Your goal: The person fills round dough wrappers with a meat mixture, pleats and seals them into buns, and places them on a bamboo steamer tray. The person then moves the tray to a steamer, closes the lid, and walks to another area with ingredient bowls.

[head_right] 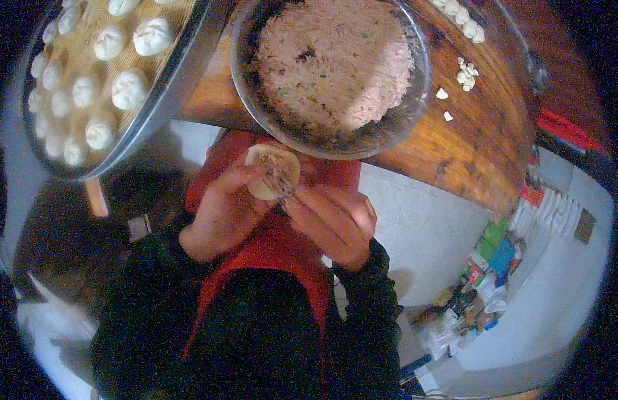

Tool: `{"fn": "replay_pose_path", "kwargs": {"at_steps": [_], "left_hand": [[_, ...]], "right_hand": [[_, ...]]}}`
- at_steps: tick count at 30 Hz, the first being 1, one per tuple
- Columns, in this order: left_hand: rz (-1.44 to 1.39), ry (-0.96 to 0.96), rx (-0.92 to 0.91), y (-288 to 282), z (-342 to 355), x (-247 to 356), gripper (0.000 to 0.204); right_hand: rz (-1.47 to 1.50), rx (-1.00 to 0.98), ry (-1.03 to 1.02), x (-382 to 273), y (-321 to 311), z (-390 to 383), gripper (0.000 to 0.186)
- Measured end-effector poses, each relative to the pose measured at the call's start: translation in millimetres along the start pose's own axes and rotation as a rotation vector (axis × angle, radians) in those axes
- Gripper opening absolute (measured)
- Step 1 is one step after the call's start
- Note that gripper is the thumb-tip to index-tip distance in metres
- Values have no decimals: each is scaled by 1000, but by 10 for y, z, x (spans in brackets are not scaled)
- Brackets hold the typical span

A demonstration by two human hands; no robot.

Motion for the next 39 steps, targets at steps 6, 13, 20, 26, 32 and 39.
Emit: {"fn": "replay_pose_path", "kwargs": {"at_steps": [6,13,20,26,32,39], "left_hand": [[-48,-20,54,-69,17,97,32],[108,-34,106,-272,55,163,28],[46,-63,79,-211,105,-71,36],[84,-114,-1,-159,137,-238,36],[107,-120,-47,-284,284,-353,39],[208,-82,-69,-151,391,-607,39]], "right_hand": [[14,66,66,17,-84,74,34],[95,161,92,48,-110,264,28],[-259,236,340,611,-717,810,16],[-193,133,366,923,-642,877,28],[965,197,740,1231,-257,7,32],[1050,-110,1150,1309,307,-547,30]]}}
Point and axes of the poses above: each hand's wrist, its own z-axis towards the middle knuckle, its own y-axis out of the palm, x = y × z, the point moved 10 cm from there along z, towards the middle knuckle, and after that the axes turned 12 degrees about y, right-handed, at the moved point
